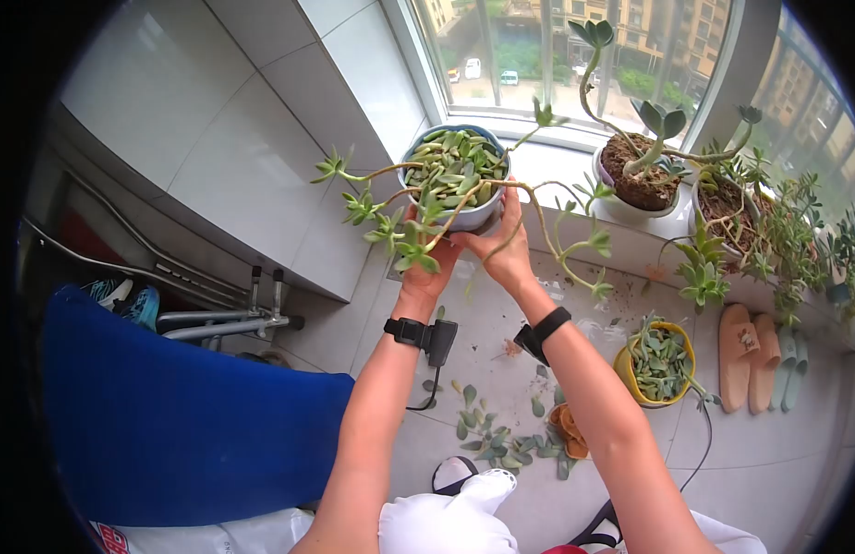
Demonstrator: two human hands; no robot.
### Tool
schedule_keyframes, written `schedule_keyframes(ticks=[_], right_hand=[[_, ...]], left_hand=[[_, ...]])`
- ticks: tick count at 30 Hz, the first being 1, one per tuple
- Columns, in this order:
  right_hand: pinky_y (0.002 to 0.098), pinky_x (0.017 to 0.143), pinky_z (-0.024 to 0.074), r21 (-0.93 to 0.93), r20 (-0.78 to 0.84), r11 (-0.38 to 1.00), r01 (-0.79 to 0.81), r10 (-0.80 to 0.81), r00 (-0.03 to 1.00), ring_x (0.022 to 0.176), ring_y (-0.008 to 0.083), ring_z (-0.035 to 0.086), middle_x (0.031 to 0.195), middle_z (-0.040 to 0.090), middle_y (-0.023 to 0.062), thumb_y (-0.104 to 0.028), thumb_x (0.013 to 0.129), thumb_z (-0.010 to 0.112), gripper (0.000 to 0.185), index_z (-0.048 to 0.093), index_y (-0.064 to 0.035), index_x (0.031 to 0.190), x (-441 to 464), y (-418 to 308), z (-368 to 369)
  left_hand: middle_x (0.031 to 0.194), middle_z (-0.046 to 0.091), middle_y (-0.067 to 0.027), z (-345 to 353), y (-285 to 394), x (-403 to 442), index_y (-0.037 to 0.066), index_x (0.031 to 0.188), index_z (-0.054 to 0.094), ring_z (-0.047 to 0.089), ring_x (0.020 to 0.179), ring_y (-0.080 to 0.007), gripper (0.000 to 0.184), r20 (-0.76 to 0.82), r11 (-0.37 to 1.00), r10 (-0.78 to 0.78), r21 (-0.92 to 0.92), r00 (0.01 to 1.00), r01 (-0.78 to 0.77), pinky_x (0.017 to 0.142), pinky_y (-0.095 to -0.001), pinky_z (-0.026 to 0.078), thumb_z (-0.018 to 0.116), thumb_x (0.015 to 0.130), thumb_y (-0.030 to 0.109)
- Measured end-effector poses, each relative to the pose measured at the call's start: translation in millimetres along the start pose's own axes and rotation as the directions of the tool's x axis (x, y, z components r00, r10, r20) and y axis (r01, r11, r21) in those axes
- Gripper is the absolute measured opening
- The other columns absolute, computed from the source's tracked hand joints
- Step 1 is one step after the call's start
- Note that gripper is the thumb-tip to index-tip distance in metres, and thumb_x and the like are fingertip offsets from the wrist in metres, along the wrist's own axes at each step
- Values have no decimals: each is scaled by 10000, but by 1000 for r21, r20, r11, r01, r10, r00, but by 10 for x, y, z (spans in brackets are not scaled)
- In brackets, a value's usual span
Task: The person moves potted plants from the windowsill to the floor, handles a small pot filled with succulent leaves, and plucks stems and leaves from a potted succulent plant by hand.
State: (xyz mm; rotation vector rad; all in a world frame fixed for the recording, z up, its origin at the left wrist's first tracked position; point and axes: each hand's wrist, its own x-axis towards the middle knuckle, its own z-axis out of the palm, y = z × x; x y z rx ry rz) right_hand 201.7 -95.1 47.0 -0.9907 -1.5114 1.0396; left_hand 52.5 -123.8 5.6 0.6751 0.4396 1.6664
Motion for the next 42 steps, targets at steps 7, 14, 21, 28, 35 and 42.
schedule_keyframes(ticks=[7, 14, 21, 28, 35, 42], right_hand=[[417, 996, 495, -129, -136, 991, 23, -41, 990, 1212, 354, 584, 1352, 550, 223, -247, 606, 905, 1074, 290, -30, 1460, 315, 290, 257], [388, 1057, 447, -121, 47, 993, -13, 19, 999, 1335, 337, 481, 1463, 447, 250, -269, 637, 891, 1205, 147, -13, 1549, 693, 438, 151], [402, 1097, 405, 68, 124, 997, 38, -47, 991, 1376, 342, 406, 1485, 393, 229, -170, 653, 872, 1169, 148, -28, 1560, 909, 657, 168], [432, 1060, 432, -170, 92, 978, 124, -109, 990, 1265, 332, 504, 1366, 495, 211, -179, 688, 839, 1019, 287, -111, 1542, 973, 651, 51], [424, 1103, 388, -201, 131, 978, 56, -30, 991, 1369, 358, 430, 1476, 438, 224, -109, 779, 712, 911, 228, -81, 1551, 929, 616, 72], [422, 1141, 332, -269, 129, 962, 40, -5, 992, 1419, 390, 333, 1547, 303, 242, -73, 809, 622, 884, 151, -31, 1555, 892, 643, 157]], left_hand=[[1353, 528, -20, -162, -53, 221, 146, 1360, 511, 483, 1261, -216, 652, -74, 1000, 17, 6, 997, -16, 1070, -425, 407, 820, 799, 273], [1280, 496, -24, -236, -108, 417, 224, 1358, 443, 488, 1183, -216, 613, -176, 999, 48, 12, 983, -47, 1047, -438, 416, 779, 846, 181], [1287, 464, -70, -171, -45, 469, 269, 1359, 307, 484, 1181, -221, 638, -310, 990, 7, 139, 951, 38, 999, -459, 408, 722, 897, 122], [1221, 479, -58, 12, -56, 518, 266, 1419, 268, 499, 1090, -189, 767, -454, 919, 51, 371, 889, 137, 932, -428, 402, 781, 854, 185], [1177, 488, -57, 29, -99, 562, 261, 1454, 227, 502, 1062, -176, 894, -437, 857, 21, 472, 899, 209, 875, -405, 423, 831, 796, 240], [1289, 473, -58, 13, -234, 663, 191, 1436, 194, 520, 1072, -166, 905, -435, 859, 120, 496, 892, 126, 746, -313, 466, 808, 778, 101]])
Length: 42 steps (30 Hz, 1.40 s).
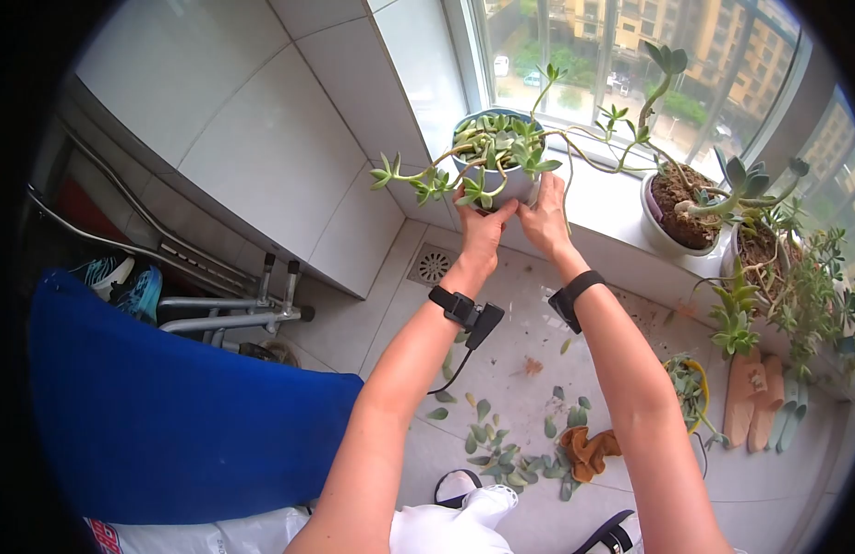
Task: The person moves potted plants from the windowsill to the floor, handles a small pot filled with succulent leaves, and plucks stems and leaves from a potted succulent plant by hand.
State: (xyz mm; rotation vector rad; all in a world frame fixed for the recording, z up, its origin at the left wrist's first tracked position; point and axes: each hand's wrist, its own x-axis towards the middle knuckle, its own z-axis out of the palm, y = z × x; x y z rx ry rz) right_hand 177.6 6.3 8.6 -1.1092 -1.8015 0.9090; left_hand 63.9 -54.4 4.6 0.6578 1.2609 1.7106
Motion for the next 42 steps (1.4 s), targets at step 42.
schedule_keyframes(ticks=[42], right_hand=[[359, 944, 491, 450, 5, 738, -503, 561, 828, 1155, 236, 577, 1268, 539, 172, -25, 860, 593, 530, 421, -45, 1360, -2785, -501, -6]], left_hand=[[1004, 574, -129, -148, -245, 262, 45, 1124, 488, 628, 900, -240, 296, -198, 958, -274, -140, 941, 249, 749, -355, 599, 682, 901, 63]])
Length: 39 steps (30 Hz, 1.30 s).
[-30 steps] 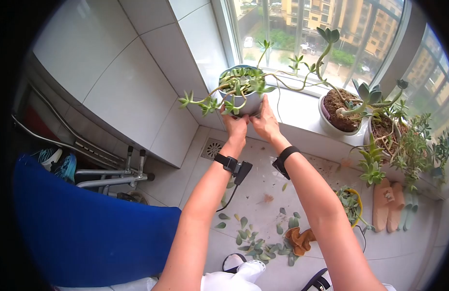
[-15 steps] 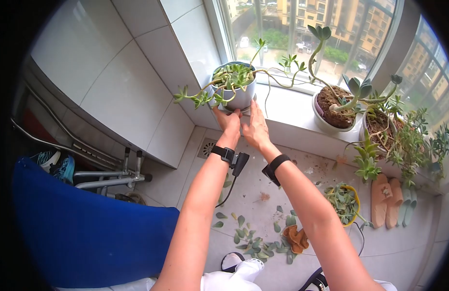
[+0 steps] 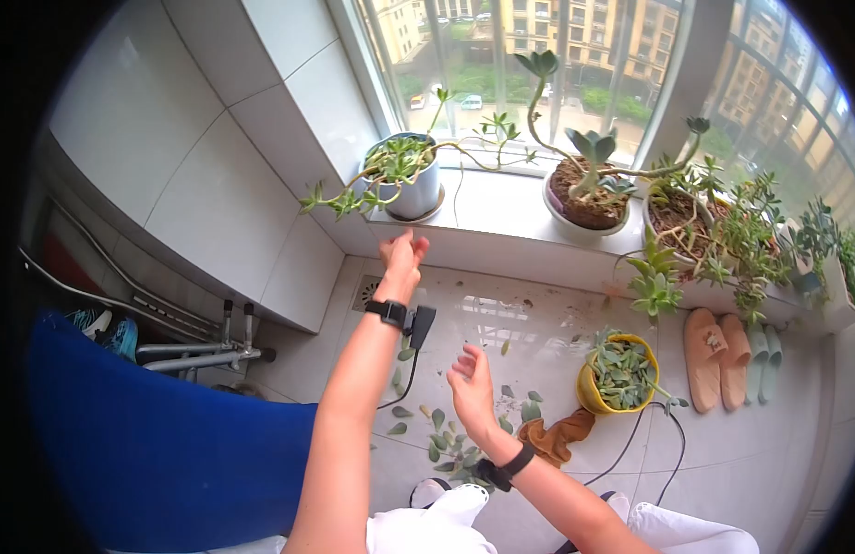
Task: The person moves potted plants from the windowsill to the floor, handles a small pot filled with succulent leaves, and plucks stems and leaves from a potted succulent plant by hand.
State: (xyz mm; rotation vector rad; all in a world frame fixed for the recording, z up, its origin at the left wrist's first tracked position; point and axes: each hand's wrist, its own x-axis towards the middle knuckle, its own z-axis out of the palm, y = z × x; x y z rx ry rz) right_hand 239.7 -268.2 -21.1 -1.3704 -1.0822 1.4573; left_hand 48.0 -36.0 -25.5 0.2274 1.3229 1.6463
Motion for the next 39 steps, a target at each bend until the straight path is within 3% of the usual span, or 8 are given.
schedule_keyframes(ticks=[4, 8, 13, 19, 26, 32, 35, 39], right_hand=[[352, 845, 523, 96, -12, 994, -60, 61, 998, 998, 233, 624, 1207, 538, 175, -25, 870, 570, 495, 419, -28, 1341, -291, 170, -264], [334, 697, 538, 260, -135, 952, -161, 201, 970, 787, 216, 652, 1090, 547, 147, 12, 873, 506, 436, 394, -27, 1293, -540, 391, -457], [309, 591, 525, 533, -494, 835, -138, 439, 750, 707, 196, 626, 1008, 550, 131, 15, 895, 471, 365, 400, -19, 1251, -380, 562, -1013], [299, 543, 484, 348, -885, 935, 63, 306, 350, 657, 144, 563, 878, 585, 75, -181, 1011, 417, 208, 478, -21, 1128, -131, 838, -2204], [304, 737, 535, 517, -532, 855, 43, 281, 799, 906, 139, 645, 1085, 664, 12, -394, 1029, 426, 379, 622, -121, 1202, 125, 898, -3142], [326, 827, 572, 622, -344, 780, -77, 360, 867, 1072, 197, 662, 1246, 651, 52, -456, 1027, 397, 487, 545, -113, 1339, 99, 611, -3058], [317, 767, 583, 609, -379, 791, -57, 354, 855, 1027, 192, 676, 1218, 662, 49, -460, 1022, 402, 485, 553, -111, 1322, 66, 435, -2827], [312, 716, 583, 572, -319, 819, 37, 181, 930, 947, 163, 686, 1152, 678, 19, -464, 1022, 409, 452, 580, -120, 1262, 205, 437, -2408]], left_hand=[[934, 602, -105, 73, -147, -856, 38, 1007, 569, 630, 872, -240, 186, 210, 874, -401, 379, 891, 304, 766, -401, 588, 654, 944, 192], [1055, 650, -112, 393, -332, -1753, 11, 1190, 565, 654, 962, -195, 322, 474, 603, -710, 791, 521, 104, 870, -372, 559, 628, 970, 237], [1213, 603, -140, 632, -869, -2207, 33, 1366, 476, 630, 1066, -226, 439, 479, 504, -807, 863, 346, -19, 920, -381, 545, 593, 977, 199], [1453, 410, -130, 707, -1479, -2228, 128, 1499, 286, 575, 1166, -230, 630, 545, 589, -793, 800, 273, 113, 936, -416, 542, 589, 952, 60], [1335, 531, -24, 793, -2137, -1905, 163, 1315, 548, 582, 1113, -203, 354, 508, 547, -824, 829, 249, 118, 936, -472, 518, 593, 968, 213], [1185, 612, -48, 831, -2095, -2326, 152, 1265, 573, 574, 1101, -240, 462, 492, 600, -768, 777, 410, 192, 940, -539, 483, 509, 977, 508], [1389, 522, -74, 720, -2061, -2271, 199, 1383, 496, 459, 1289, -315, 565, 484, 599, -796, 719, 364, 352, 995, -670, 375, 482, 947, 558], [1284, 594, -61, 488, -1603, -2163, 155, 1320, 542, 571, 1166, -248, 590, 547, 695, -703, 664, 455, 275, 1000, -611, 409, 440, 957, 609]])
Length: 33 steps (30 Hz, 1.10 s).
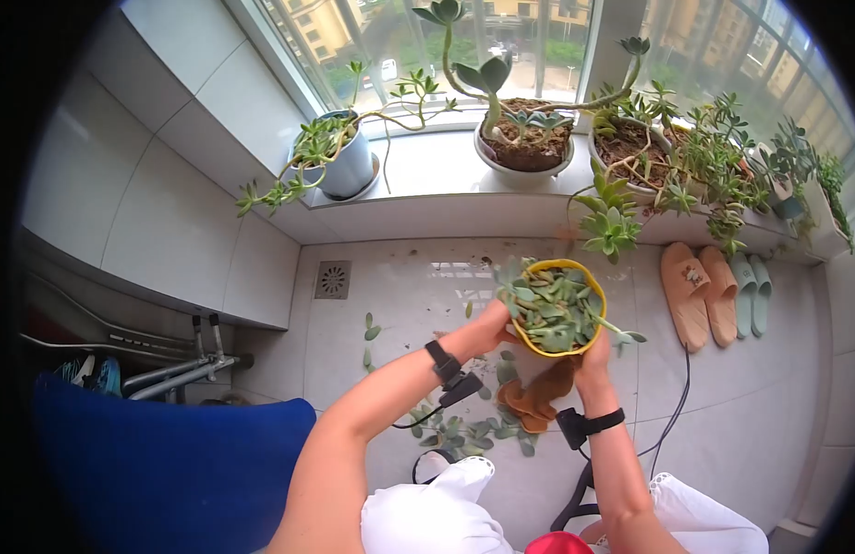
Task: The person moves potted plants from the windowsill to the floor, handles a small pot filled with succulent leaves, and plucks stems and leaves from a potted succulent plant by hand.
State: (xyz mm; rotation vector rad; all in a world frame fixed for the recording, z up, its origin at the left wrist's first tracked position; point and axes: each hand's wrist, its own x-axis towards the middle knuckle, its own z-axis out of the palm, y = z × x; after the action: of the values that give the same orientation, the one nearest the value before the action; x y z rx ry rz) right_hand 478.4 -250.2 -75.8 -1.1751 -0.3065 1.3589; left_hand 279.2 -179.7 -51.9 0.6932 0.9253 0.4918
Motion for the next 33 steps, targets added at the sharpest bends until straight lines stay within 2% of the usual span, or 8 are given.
schedule_keyframes(ticks=[4, 7, 11, 14, 23, 26, 27, 33], right_hand=[[335, 810, 561, -43, 112, 988, 147, -141, 984, 1007, 155, 660, 1195, 649, 26, -520, 1033, 387, 493, 546, -144, 1308, -169, 245, 559], [352, 856, 547, -105, 227, 993, 57, -32, 973, 1023, 147, 648, 1223, 630, 18, -546, 1028, 390, 504, 528, -176, 1342, -158, 91, 1057], [322, 846, 536, -101, 305, 952, 288, -246, 920, 994, 127, 646, 1197, 636, 2, -558, 1024, 398, 521, 534, -162, 1333, 135, 63, 1684], [288, 829, 520, -159, 272, 982, 106, -60, 961, 988, 109, 640, 1161, 652, -24, -534, 1033, 396, 488, 578, -152, 1276, 187, -303, 2166], [313, 872, 509, -136, 267, 989, 60, -22, 964, 1046, 162, 626, 1227, 604, 45, -434, 1050, 391, 446, 517, -88, 1300, 336, -591, 2759], [320, 986, 449, -161, 262, 980, 121, -76, 962, 1163, 122, 566, 1287, 598, 1, -522, 1044, 350, 546, 542, -118, 1357, 730, -316, 2750], [303, 1014, 419, -215, 276, 959, 184, -121, 954, 1179, 143, 548, 1311, 584, 19, -500, 1049, 364, 558, 505, -86, 1395, 687, -357, 2784], [303, 1096, 341, -53, 354, 952, 301, -264, 897, 1307, 168, 445, 1445, 474, 67, -479, 1055, 380, 606, 373, -57, 1490, 701, -162, 2696]], left_hand=[[1226, 622, -62, -502, 114, -140, 153, 1274, 575, 602, 1115, -214, 531, -97, 961, 145, -223, 985, -164, 889, -541, 528, 437, 974, 569], [1205, 639, -64, -655, 490, -498, 153, 1255, 589, 633, 1073, -199, 514, -260, 957, 239, -98, 936, -272, 828, -505, 570, 423, 984, 557], [1190, 660, -42, -693, 1000, -876, 175, 1277, 584, 690, 1001, -212, 535, -311, 914, 369, -47, 876, -402, 745, -464, 601, 391, 978, 575], [1189, 661, -44, -818, 1244, -828, 170, 1274, 581, 687, 1010, -223, 534, -317, 855, 443, -132, 839, -501, 746, -464, 602, 378, 980, 567], [1338, 552, -31, -1101, 1635, -555, 222, 1345, 520, 537, 1224, -220, 508, -458, 827, 457, -98, 763, -554, 876, -588, 491, 354, 996, 551], [1358, 535, -30, -1026, 1692, -565, 228, 1378, 492, 494, 1264, -224, 574, -511, 808, 459, -101, 726, -581, 908, -609, 448, 354, 984, 621], [1450, 466, -41, -1190, 1649, -450, 219, 1423, 457, 442, 1327, -287, 640, -480, 798, 461, -143, 746, -585, 985, -700, 359, 404, 957, 655], [1426, 489, -22, -1182, 1640, -481, 229, 1439, 425, 421, 1331, -227, 852, -452, 794, 496, -110, 741, -598, 925, -622, 408, 294, 868, 847]])
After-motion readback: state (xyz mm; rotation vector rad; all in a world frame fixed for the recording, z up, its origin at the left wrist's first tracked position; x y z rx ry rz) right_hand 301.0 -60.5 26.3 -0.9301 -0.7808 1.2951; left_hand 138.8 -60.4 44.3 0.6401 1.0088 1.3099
